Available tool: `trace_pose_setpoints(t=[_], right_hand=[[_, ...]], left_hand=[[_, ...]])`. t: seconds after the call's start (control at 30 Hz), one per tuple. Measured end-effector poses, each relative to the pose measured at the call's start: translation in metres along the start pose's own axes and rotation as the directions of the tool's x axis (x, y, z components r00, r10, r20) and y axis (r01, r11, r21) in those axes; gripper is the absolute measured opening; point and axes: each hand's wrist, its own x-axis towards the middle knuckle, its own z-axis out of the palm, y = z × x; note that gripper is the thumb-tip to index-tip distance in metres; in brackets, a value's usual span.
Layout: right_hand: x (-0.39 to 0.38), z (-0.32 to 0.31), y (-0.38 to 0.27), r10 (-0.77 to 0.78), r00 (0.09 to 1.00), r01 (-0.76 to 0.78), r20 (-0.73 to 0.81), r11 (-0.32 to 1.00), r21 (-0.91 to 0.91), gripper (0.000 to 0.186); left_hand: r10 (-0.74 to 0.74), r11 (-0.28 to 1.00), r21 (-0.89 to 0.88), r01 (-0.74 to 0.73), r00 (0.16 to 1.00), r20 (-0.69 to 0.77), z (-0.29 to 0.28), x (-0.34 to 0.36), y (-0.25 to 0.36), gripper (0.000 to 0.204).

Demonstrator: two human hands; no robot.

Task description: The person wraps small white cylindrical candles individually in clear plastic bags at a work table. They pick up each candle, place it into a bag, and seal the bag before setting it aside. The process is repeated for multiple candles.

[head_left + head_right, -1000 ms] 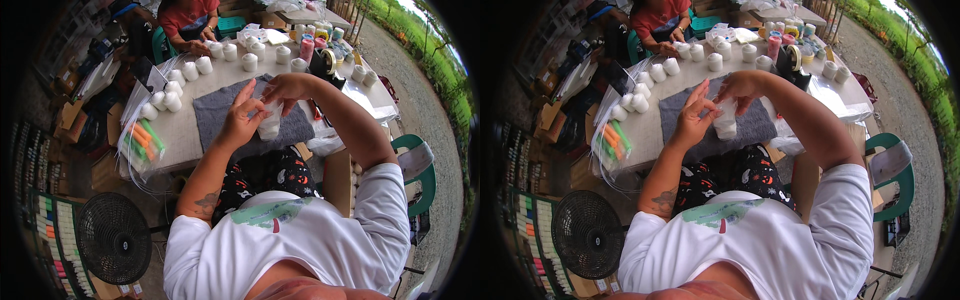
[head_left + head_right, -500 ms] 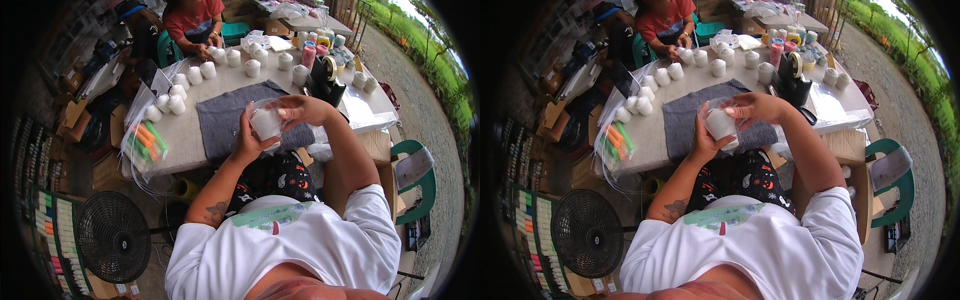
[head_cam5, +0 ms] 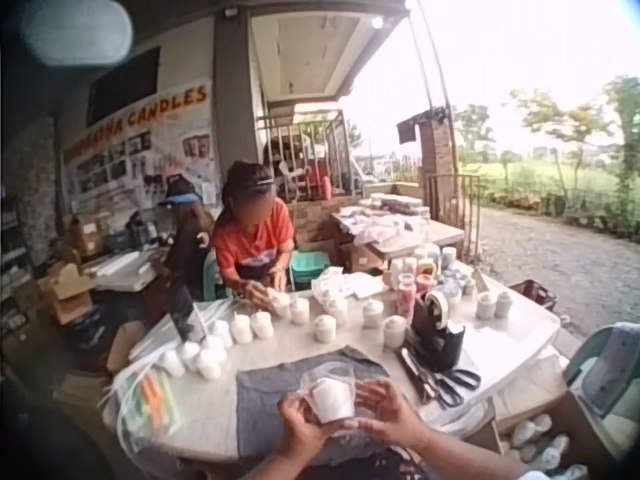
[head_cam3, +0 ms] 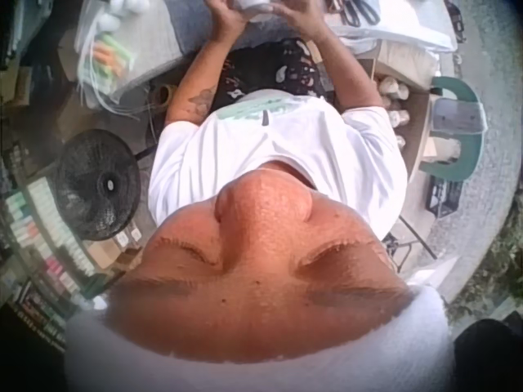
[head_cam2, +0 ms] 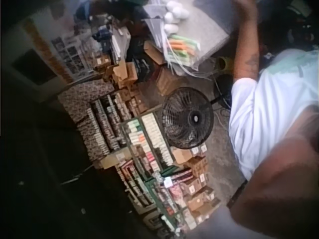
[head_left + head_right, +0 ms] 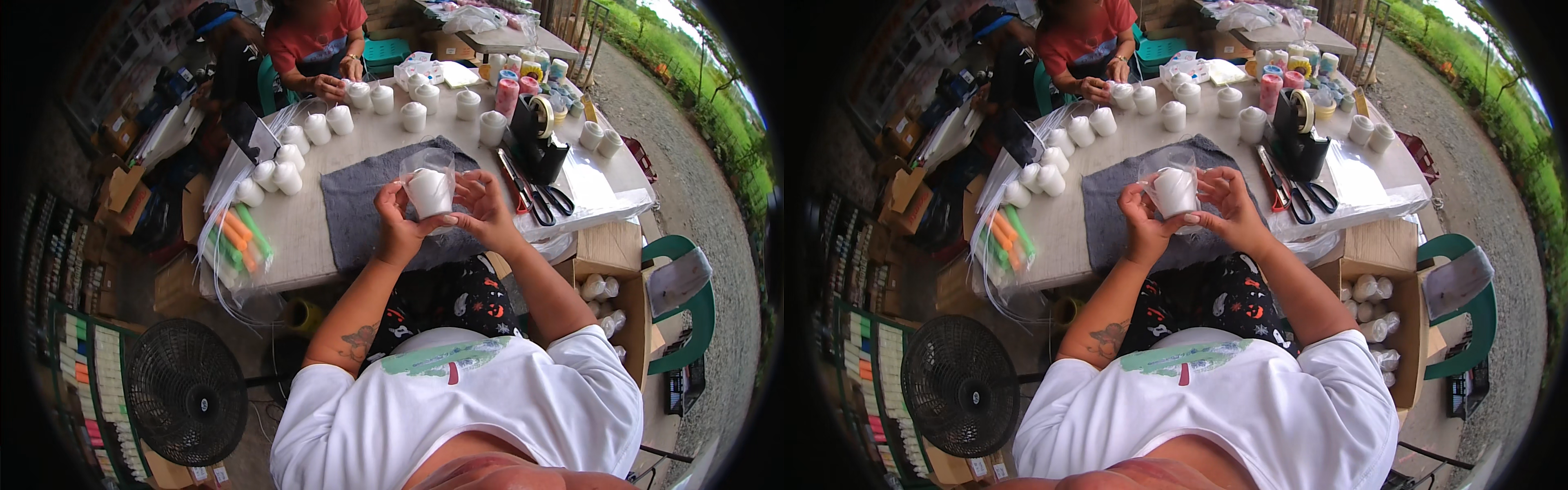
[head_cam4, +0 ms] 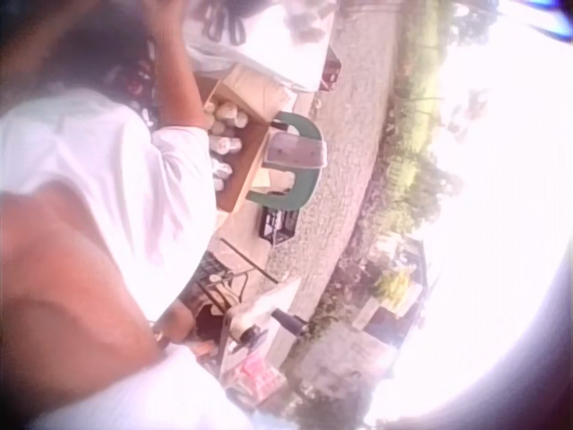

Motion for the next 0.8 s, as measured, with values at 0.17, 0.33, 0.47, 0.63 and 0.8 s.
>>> trace_pose_setpoints(t=[0.17,0.33,0.47,0.63,0.8], right_hand=[[0.003,0.001,-0.007,-0.172,0.984,0.175,0.042,0.913,-0.369,0.050],[0.012,-0.005,-0.030,-0.201,0.941,0.337,0.272,0.629,-0.701,0.041],[0.015,-0.001,-0.037,-0.243,0.911,0.412,0.333,0.556,-0.722,0.042],[0.011,0.001,-0.038,-0.202,0.928,0.373,0.313,0.507,-0.777,0.042],[0.022,-0.002,-0.046,-0.132,0.882,0.455,0.452,0.485,-0.747,0.045]], left_hand=[[0.065,0.976,0.205,-0.074,0.997,0.049,-0.006,-0.002,-0.002,0.077],[0.033,0.999,0.022,-0.035,0.997,0.063,-0.007,-0.008,0.015,0.060],[0.015,0.994,0.108,-0.024,0.996,0.084,-0.012,-0.011,0.018,0.052],[0.050,0.992,0.108,-0.059,0.995,0.081,-0.012,-0.008,0.020,0.050],[0.045,0.989,0.134,-0.062,0.991,0.126,-0.015,-0.004,0.021,0.051]])
